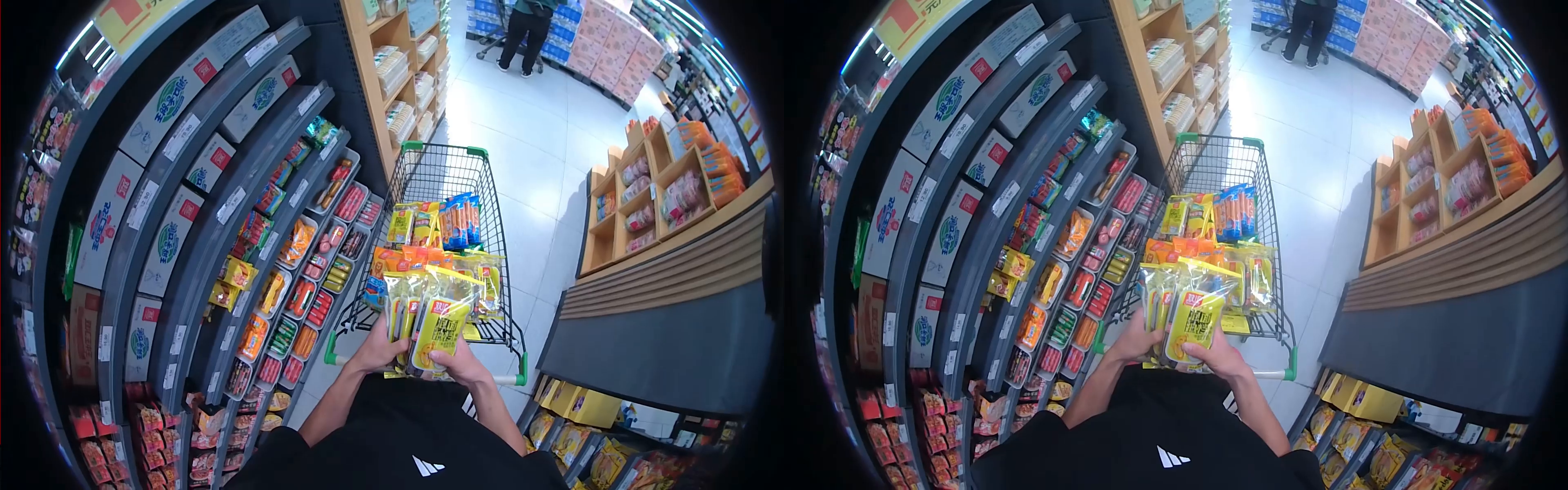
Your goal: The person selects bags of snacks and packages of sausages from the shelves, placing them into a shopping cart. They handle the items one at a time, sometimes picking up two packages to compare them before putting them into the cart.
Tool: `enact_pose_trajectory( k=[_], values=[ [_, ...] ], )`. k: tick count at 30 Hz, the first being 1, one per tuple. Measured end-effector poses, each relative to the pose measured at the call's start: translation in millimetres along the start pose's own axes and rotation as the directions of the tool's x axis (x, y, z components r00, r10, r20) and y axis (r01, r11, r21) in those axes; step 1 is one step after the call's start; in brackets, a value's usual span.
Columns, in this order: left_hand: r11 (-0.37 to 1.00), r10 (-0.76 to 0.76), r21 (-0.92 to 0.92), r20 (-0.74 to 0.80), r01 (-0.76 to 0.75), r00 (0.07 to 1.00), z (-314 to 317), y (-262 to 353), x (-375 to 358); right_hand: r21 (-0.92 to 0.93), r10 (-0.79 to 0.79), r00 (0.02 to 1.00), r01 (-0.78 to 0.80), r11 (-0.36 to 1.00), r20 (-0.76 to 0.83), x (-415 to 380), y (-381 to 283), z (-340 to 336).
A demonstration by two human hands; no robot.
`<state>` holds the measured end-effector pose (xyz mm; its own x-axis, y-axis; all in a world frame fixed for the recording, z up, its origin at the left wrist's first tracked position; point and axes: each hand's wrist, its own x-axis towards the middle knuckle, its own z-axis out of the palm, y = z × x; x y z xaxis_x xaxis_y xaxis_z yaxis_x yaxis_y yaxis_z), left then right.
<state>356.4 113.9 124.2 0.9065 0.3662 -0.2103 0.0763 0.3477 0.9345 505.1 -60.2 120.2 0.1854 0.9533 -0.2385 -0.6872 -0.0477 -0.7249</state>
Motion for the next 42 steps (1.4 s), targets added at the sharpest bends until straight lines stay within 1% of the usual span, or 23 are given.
enact_pose_trajectory(
  k=[1,4,5,8,12,13,14,15,16,19,20,22,23,24,26,28,31,33,34,35,37,39,42],
  values=[
    [0.994,0.029,0.107,0.007,-0.029,1.0,-1,-3,-1,0.004,0.009,1.0,-0.009,1.0,0.004,1,4,-5],
    [0.971,0.067,0.228,0.053,-0.077,0.996,2,1,0,-0.089,0.086,0.996,-0.084,0.992,0.026,3,-8,-3],
    [0.962,0.069,0.259,0.075,-0.086,0.995,1,-1,1,-0.065,0.079,0.997,-0.079,0.995,-0.003,4,-11,-2],
    [0.807,0.0,0.584,0.149,-0.088,0.989,-16,12,9,0.064,0.16,0.987,-0.161,0.985,0.02,10,0,-13],
    [0.823,0.077,0.558,0.078,-0.108,0.994,-34,24,23,0.25,0.241,0.97,-0.239,0.938,0.024,22,11,-17],
    [0.776,0.211,0.609,-0.009,-0.162,0.978,-53,10,23,0.243,0.237,0.972,-0.231,0.942,0.003,24,15,-18],
    [0.747,0.24,0.66,-0.15,-0.083,0.959,-67,9,24,0.237,0.231,0.973,-0.224,0.945,-0.002,28,15,-18],
    [0.717,0.274,0.697,-0.287,0.004,0.918,-80,13,24,0.23,0.227,0.974,-0.219,0.948,-0.007,31,15,-20],
    [0.689,0.31,0.718,-0.415,0.099,0.855,-94,12,22,0.223,0.224,0.975,-0.216,0.951,-0.01,34,16,-22],
    [0.652,0.16,0.639,-0.642,0.409,0.749,-155,-39,5,0.164,0.24,0.96,-0.216,0.963,-0.144,51,5,-36],
    [0.689,0.073,0.572,-0.665,0.445,0.743,-161,-55,-1,0.14,0.239,0.951,-0.214,0.967,-0.197,59,-2,-40],
    [0.741,-0.107,0.427,-0.686,0.517,0.72,-166,-88,-18,0.058,0.062,0.934,-0.044,0.997,-0.351,86,-3,-60],
    [0.688,-0.14,0.486,-0.64,0.539,0.756,-167,-110,-24,0.021,0.054,0.925,-0.05,0.999,-0.375,99,-18,-64],
    [0.636,-0.161,0.51,-0.646,0.579,0.746,-160,-102,-23,-0.017,0.047,0.915,-0.059,0.998,-0.4,115,-35,-67],
    [0.526,-0.203,0.551,-0.659,0.648,0.724,-139,-65,-16,-0.095,0.034,0.919,-0.077,0.993,-0.393,150,-59,-76],
    [0.468,-0.184,0.577,-0.677,0.669,0.713,-137,-64,-12,-0.155,-0.093,0.893,0.026,0.988,-0.441,187,-73,-74],
    [0.38,-0.181,0.594,-0.704,0.709,0.687,-137,-64,-4,-0.195,-0.241,0.878,0.173,0.965,-0.414,260,-56,-110],
    [0.321,-0.181,0.602,-0.718,0.731,0.672,-132,-53,-1,-0.356,-0.189,0.889,0.031,0.934,-0.417,298,-57,-120],
    [0.322,-0.167,0.605,-0.721,0.729,0.672,-131,-51,0,-0.431,-0.164,0.893,-0.037,0.901,-0.42,316,-54,-124],
    [0.32,-0.154,0.608,-0.724,0.727,0.673,-129,-49,0,-0.466,-0.258,0.861,0.028,0.885,-0.438,343,-29,-144],
    [0.317,-0.162,0.603,-0.727,0.732,0.668,-133,-56,0,-0.439,-0.244,0.883,0.049,0.897,-0.401,374,-11,-142],
    [0.321,-0.187,0.585,-0.732,0.745,0.655,-133,-55,1,-0.445,-0.12,0.909,-0.077,0.892,-0.399,390,-11,-131],
    [0.332,-0.259,0.547,-0.731,0.769,0.632,-136,-53,3,-0.44,-0.063,0.834,-0.223,0.87,-0.548,435,48,-165]
  ],
)
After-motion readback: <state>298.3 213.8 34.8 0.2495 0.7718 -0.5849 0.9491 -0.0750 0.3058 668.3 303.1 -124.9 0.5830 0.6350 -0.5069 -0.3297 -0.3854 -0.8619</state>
